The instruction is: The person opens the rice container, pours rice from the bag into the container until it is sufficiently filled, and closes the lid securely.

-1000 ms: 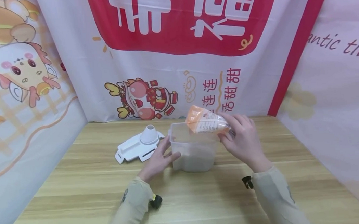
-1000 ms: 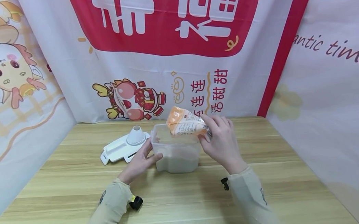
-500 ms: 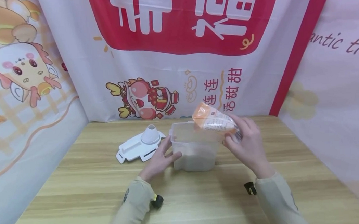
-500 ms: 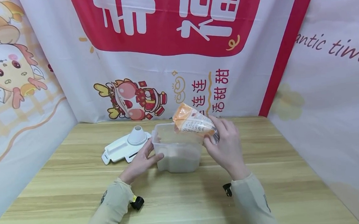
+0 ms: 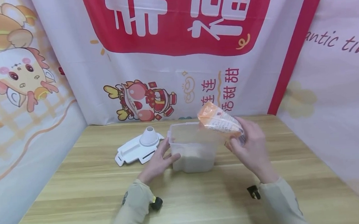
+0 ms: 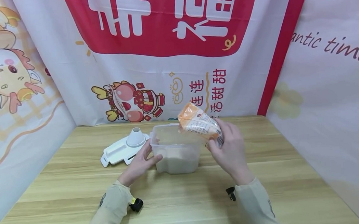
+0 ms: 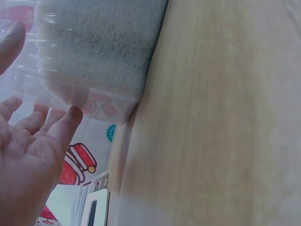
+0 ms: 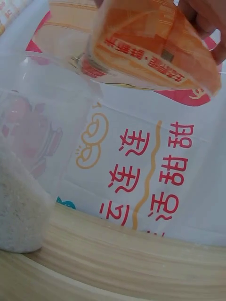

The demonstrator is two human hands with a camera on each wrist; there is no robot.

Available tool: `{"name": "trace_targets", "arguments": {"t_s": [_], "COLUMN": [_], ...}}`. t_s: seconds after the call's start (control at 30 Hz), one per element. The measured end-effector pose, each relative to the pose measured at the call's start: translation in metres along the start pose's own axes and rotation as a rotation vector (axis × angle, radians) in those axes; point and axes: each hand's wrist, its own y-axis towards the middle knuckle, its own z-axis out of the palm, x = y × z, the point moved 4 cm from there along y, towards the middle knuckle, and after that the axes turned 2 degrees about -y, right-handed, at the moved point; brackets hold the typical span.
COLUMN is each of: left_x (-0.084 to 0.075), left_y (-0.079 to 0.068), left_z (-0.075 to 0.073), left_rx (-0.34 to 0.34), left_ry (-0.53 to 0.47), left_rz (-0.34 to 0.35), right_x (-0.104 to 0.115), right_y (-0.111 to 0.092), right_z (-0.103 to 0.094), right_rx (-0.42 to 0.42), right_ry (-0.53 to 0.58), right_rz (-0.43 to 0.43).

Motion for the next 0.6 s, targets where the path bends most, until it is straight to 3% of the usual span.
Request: {"name": "trace_targets", "arguments": {"t_s": [0.2,0.6], "left_x": [0.0,-0.002], "left_y": [-0.001,-0.002], "left_z": [0.0,0.001], "left_rx": [-0.003,0.007], "left_ry": [-0.012,-0.018], "left_rz": [0.007,0.01], "right_x": [-0.014,-0.046], "right_y": [-0.005,-0.016], "right_z": [-0.007,-0.018], "right_rx": [-0.093,-0.156], "right_ry": [0.029,-0.042], "right_rz": [0.065,0.19]}}
